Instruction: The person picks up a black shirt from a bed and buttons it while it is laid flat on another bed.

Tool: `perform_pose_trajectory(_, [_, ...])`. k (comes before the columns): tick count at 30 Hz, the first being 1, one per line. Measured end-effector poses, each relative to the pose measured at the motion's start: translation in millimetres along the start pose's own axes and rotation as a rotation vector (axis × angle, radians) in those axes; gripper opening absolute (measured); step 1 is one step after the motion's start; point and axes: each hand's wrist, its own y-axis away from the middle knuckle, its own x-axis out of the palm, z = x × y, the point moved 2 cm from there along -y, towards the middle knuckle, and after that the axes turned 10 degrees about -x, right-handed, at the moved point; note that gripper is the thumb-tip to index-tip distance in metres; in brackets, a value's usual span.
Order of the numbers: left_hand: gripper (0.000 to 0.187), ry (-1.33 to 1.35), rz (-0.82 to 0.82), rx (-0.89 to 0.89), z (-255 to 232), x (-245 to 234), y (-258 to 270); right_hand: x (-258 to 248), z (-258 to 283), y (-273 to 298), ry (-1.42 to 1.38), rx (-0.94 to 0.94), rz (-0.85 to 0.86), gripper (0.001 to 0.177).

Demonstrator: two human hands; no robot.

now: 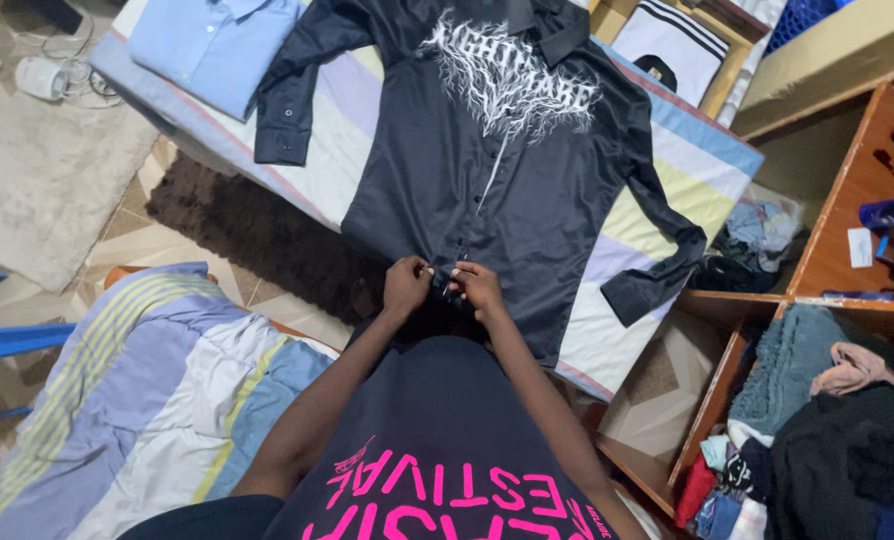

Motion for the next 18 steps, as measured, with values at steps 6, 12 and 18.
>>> perform_pose_trajectory(6, [0.024,0.237,0.103,0.022,-28,6,19,-17,-3,-7,-0.284,-0.034,-0.145,0.036])
perform_pose_trajectory(12, [0.037,0.792,0.866,-0.283,-75,8,43,-38,10,-13,-0.718,-0.136,-0.209,0.049])
perform_pose_trajectory(18, [0.081,1.055,1.621,-0.241,-137,-21,85,-29,61,16,-1.107,-0.05,0.034,0.05])
